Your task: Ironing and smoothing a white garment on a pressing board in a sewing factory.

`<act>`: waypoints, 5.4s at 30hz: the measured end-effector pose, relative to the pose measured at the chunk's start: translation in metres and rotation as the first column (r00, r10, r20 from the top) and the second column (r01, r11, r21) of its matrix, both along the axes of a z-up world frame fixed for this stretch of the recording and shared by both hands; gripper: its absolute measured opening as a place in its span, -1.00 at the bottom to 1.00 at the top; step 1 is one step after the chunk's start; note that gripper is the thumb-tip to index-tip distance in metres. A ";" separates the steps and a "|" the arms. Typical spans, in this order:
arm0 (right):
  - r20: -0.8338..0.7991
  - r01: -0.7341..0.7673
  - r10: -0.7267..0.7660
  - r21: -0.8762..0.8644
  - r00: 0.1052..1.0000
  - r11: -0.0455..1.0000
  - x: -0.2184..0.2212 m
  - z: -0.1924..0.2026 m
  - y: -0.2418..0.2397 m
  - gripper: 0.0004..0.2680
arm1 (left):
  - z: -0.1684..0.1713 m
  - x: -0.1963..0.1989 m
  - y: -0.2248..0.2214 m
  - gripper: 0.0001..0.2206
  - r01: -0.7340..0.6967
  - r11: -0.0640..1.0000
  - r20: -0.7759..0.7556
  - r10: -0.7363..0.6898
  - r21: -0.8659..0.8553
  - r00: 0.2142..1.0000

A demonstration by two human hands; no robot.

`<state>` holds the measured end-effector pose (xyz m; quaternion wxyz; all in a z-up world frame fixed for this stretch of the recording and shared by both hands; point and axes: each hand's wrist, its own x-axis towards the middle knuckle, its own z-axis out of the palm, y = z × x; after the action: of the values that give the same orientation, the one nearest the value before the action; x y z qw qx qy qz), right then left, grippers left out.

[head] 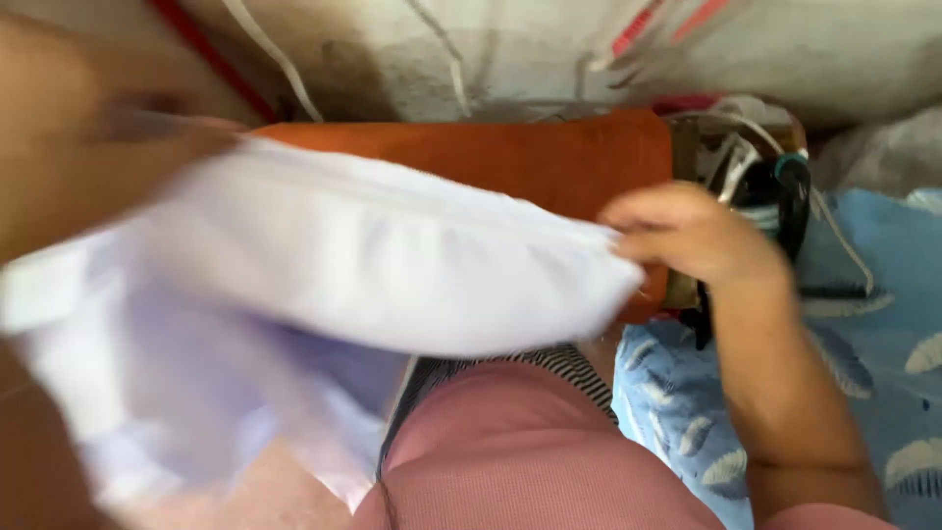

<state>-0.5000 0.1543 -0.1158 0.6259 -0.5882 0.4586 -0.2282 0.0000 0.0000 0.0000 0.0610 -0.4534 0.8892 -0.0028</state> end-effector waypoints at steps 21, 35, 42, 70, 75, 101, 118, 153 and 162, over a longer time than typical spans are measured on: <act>-0.338 0.061 -0.535 -0.802 0.775 0.594 0.061 -0.163 0.015 -0.87 | -0.284 -0.065 0.026 -0.70 0.091 0.865 -0.184 -0.207 -0.494 0.961; -0.310 0.021 -0.486 -0.827 0.817 0.562 0.046 -0.172 0.000 -0.92 | -0.292 -0.194 0.080 -0.91 0.216 0.953 -0.725 -0.302 -0.213 0.618; -0.383 -0.143 -0.473 -0.873 0.793 0.467 0.045 -0.164 -0.007 -0.94 | -0.288 -0.199 0.079 -0.85 0.202 0.891 -0.640 -0.435 -0.406 0.634; -0.584 -0.214 -0.475 -0.750 0.658 0.626 0.030 -0.178 0.003 -0.90 | -0.278 -0.207 0.093 -0.90 0.154 0.988 -0.385 -0.146 -0.008 0.911; -0.479 -0.125 -0.475 -0.789 0.739 0.602 0.089 -0.145 0.019 -0.82 | -0.283 -0.202 0.093 -0.89 0.173 0.979 -0.405 -0.202 -0.107 0.892; -0.572 -0.267 -0.431 -0.766 0.698 0.584 0.076 -0.168 0.050 -0.69 | -0.295 -0.239 0.196 -0.36 -0.116 0.992 -0.386 0.087 -0.054 0.918; -0.859 0.727 -0.190 0.260 0.475 0.636 -0.136 -0.211 0.335 -0.46 | -0.300 -0.239 0.193 -0.34 -0.078 0.990 -0.362 0.029 -0.121 0.932; -0.055 0.461 -0.473 -0.158 0.879 0.874 -0.017 -0.055 0.136 -0.67 | -0.310 -0.244 0.202 -0.40 -0.075 0.986 -0.464 -0.001 -0.146 0.886; -0.382 0.092 -0.169 -0.211 0.908 0.973 0.014 -0.069 0.061 -0.66 | -0.312 -0.244 0.200 -0.45 -0.061 0.987 -0.458 -0.015 -0.149 0.889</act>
<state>-0.4860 0.2154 -0.1848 0.4444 -0.6467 0.5908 -0.1878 -0.2436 0.2004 -0.3116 -0.1864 -0.4552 0.8700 0.0338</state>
